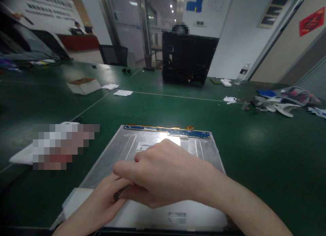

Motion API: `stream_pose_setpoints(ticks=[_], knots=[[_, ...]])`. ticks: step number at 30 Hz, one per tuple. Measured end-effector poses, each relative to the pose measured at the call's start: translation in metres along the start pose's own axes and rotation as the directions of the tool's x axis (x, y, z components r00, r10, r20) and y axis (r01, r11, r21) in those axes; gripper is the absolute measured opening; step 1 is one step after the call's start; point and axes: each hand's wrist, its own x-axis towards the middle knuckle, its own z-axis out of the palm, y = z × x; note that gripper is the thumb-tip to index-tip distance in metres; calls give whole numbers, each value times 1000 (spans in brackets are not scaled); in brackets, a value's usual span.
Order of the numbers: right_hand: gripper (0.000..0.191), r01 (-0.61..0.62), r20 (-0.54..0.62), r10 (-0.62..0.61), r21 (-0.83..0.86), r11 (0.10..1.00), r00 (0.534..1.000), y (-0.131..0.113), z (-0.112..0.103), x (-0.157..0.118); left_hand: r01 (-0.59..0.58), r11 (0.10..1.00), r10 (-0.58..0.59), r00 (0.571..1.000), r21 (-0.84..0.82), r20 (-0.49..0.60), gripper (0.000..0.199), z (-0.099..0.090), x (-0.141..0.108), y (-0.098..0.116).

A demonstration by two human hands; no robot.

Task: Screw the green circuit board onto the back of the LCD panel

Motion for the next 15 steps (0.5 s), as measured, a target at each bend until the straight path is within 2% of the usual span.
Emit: stream_pose_setpoints(ticks=[3,15], knots=[[23,0,3,0,-34,999,1000,0,0,0,8,1000,-8,1000,1,13,18,0,-1,-2],[8,-11,16,11,9,1000,1000,-3,-1,1,14,1000,-14,1000,1,0,20,0,-1,0]])
